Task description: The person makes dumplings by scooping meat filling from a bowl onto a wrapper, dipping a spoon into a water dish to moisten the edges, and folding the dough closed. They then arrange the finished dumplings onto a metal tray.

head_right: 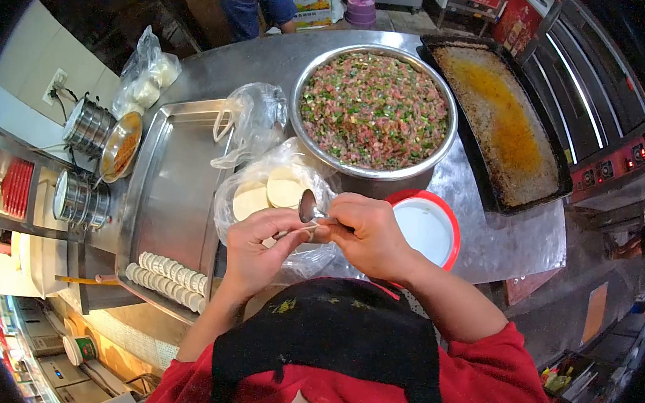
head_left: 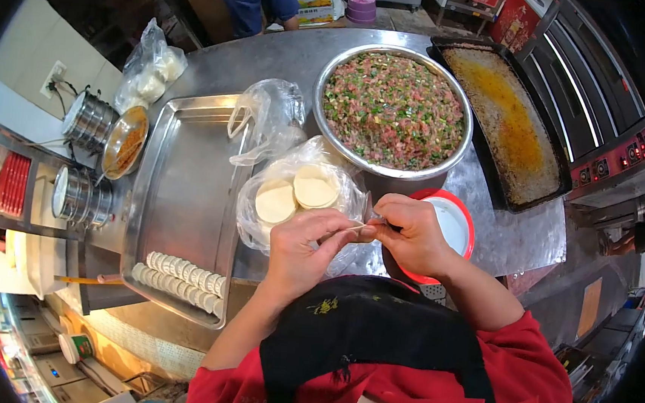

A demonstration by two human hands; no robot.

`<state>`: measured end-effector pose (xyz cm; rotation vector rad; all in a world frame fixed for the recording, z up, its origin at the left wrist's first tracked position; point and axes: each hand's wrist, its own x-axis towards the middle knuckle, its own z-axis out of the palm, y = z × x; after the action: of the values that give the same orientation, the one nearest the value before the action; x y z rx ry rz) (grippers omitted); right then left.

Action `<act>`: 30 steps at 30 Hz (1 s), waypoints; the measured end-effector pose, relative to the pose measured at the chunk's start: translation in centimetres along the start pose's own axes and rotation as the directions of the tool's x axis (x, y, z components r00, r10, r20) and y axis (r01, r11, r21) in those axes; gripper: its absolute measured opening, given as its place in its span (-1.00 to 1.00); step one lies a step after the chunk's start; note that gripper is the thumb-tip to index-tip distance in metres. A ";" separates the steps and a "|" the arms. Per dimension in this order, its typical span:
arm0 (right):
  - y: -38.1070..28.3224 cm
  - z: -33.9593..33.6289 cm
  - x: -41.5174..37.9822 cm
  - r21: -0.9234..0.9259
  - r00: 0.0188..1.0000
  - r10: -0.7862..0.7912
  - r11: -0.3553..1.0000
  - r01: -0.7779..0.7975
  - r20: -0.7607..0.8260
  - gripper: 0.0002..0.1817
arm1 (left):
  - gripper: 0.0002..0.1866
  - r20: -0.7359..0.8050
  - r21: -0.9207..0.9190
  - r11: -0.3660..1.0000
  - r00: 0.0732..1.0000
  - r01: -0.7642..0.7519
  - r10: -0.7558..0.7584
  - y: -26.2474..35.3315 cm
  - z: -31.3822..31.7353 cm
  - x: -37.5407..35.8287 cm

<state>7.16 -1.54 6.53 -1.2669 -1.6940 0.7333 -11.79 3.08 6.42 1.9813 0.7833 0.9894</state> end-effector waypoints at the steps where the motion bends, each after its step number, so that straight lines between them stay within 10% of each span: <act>1: -0.1 0.0 0.0 0.000 1.000 0.012 1.000 -0.012 -0.002 -0.84 | -0.81 -0.034 -0.002 0.999 0.999 0.033 -0.033 -0.3 -0.1 -0.2; 30: -0.9 -0.3 0.5 -0.030 0.997 -0.061 0.998 0.062 0.042 -0.90 | -0.81 -0.013 0.025 1.000 1.000 -0.016 0.017 0.2 -0.1 -0.2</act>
<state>7.02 -1.38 7.53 -1.2226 -1.7762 0.7031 -11.95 2.82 6.50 2.0070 0.7911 1.0080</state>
